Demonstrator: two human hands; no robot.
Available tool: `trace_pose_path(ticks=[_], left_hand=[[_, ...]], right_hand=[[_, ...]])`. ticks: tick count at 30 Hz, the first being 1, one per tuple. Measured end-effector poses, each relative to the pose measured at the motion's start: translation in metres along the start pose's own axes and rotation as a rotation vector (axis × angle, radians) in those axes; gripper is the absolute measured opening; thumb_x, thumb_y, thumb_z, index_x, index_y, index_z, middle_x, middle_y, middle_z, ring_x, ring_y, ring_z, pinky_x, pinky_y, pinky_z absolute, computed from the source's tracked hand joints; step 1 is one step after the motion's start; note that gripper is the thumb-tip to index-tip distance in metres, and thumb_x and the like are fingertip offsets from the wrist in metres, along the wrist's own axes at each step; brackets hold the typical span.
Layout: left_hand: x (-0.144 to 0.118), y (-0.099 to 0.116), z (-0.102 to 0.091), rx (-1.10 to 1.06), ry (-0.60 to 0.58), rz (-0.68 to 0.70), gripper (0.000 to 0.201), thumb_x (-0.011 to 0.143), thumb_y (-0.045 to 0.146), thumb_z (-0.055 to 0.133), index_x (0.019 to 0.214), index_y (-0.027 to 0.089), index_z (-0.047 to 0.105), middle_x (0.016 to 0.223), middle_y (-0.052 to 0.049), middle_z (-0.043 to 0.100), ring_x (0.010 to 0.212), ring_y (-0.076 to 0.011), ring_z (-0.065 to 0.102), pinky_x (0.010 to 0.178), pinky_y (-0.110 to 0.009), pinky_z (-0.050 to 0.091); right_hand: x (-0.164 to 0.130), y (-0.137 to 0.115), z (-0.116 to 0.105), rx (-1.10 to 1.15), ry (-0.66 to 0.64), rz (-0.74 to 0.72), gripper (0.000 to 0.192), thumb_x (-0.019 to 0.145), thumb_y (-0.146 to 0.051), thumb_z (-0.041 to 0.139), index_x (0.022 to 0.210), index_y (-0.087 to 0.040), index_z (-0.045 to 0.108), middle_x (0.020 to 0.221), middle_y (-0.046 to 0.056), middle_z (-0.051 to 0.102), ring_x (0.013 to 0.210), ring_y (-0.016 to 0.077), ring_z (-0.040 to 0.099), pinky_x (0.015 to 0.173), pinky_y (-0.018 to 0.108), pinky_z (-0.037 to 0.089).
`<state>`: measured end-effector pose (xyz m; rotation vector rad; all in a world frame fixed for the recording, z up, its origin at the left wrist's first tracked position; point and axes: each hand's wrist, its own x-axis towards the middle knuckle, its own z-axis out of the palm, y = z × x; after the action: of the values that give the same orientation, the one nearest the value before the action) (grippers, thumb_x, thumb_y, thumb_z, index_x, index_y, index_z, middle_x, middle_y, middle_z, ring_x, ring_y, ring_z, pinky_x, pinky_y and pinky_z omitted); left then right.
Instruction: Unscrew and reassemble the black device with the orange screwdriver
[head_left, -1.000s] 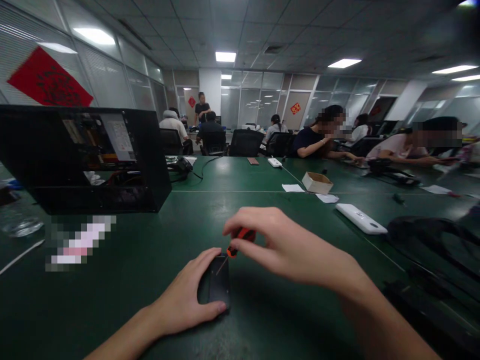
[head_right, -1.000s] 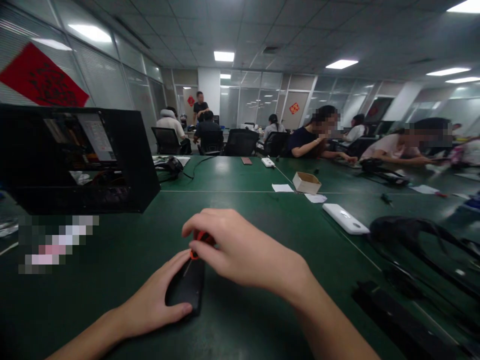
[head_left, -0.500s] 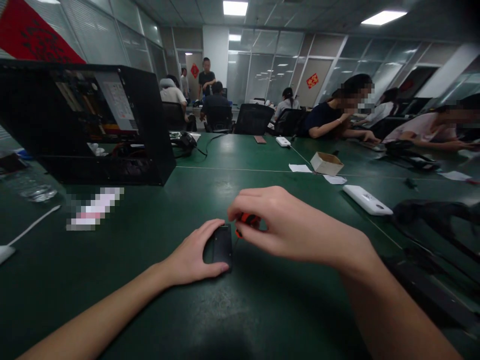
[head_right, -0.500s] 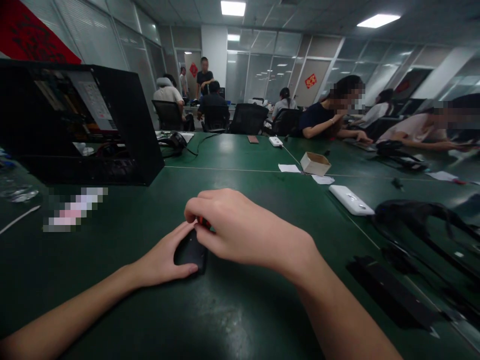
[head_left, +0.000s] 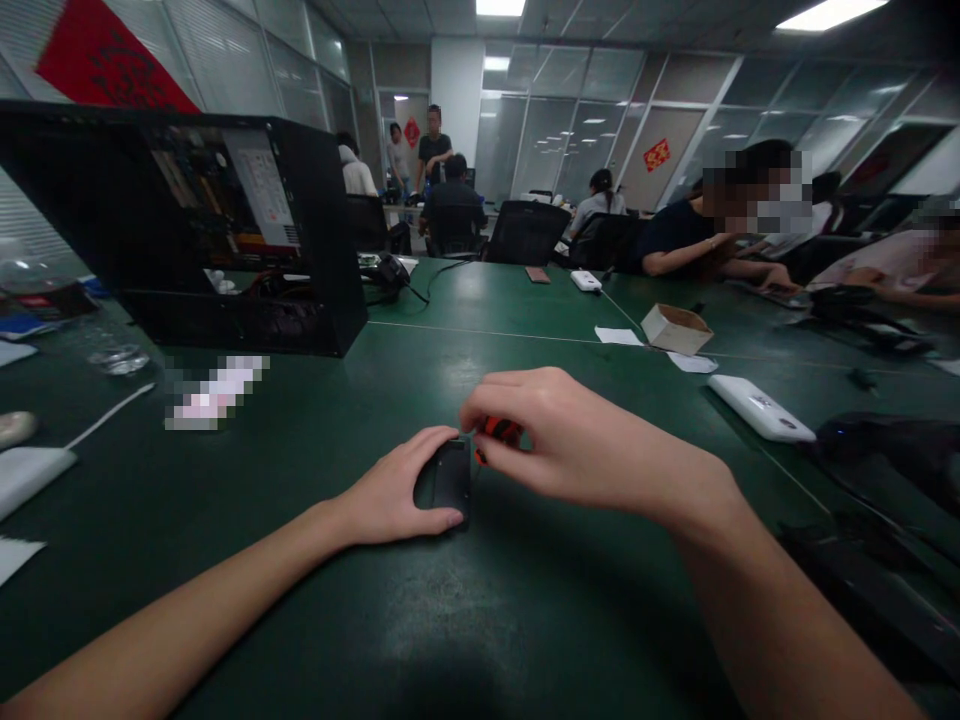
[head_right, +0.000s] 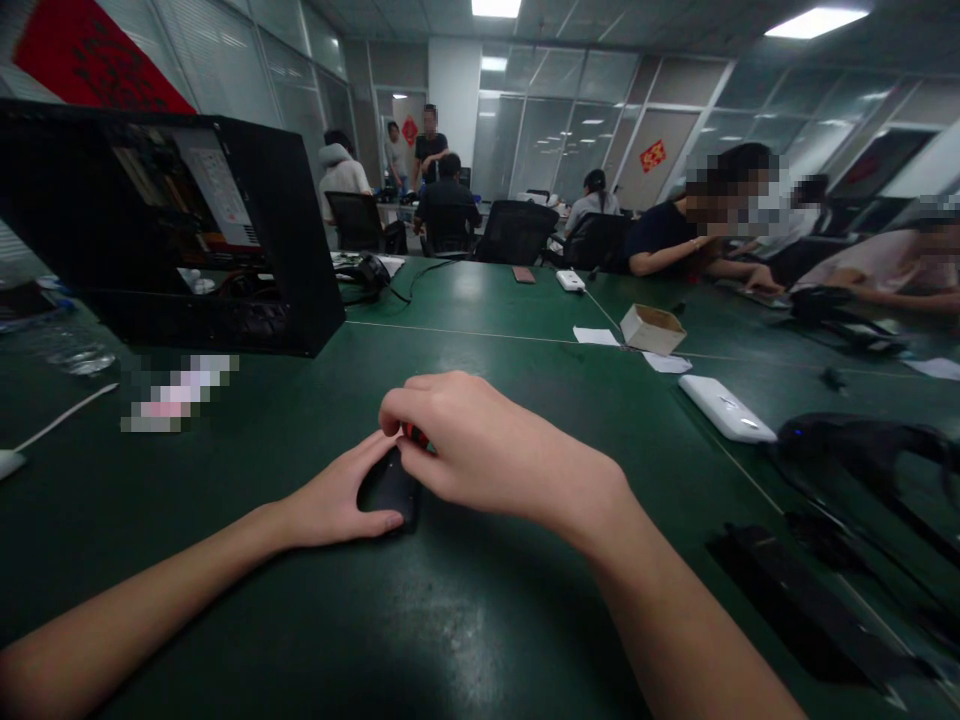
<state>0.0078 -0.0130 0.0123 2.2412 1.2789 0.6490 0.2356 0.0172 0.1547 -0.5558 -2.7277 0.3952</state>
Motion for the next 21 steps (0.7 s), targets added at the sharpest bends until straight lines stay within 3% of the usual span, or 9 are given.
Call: trace_pose_path(ticks=[12,21], left_hand=[[0.000,-0.001,-0.002,0.006,0.011,0.034,0.087,0.076,0.047,0.080,0.148,0.020,0.041,0.148,-0.015,0.049,0.133,-0.0364,0.051,0.112,-0.052,0.044],[-0.001,-0.004,-0.001,-0.009,0.027,0.043,0.091,0.075,0.048,0.081,0.150,0.020,0.038,0.149,-0.015,0.049,0.134,-0.0369,0.051,0.113,-0.052,0.044]], right_hand=[[0.005,0.000,0.009,-0.028,0.027,-0.010,0.007,0.093,-0.009,0.058,0.092,-0.014,0.063,0.091,0.004,0.063,0.079,0.0135,0.055,0.070,0.026,0.038],[0.012,0.006,0.019,-0.057,0.103,-0.046,0.010,0.095,-0.013,0.059,0.104,-0.015,0.065,0.097,0.004,0.064,0.084,0.0140,0.058,0.072,0.025,0.041]])
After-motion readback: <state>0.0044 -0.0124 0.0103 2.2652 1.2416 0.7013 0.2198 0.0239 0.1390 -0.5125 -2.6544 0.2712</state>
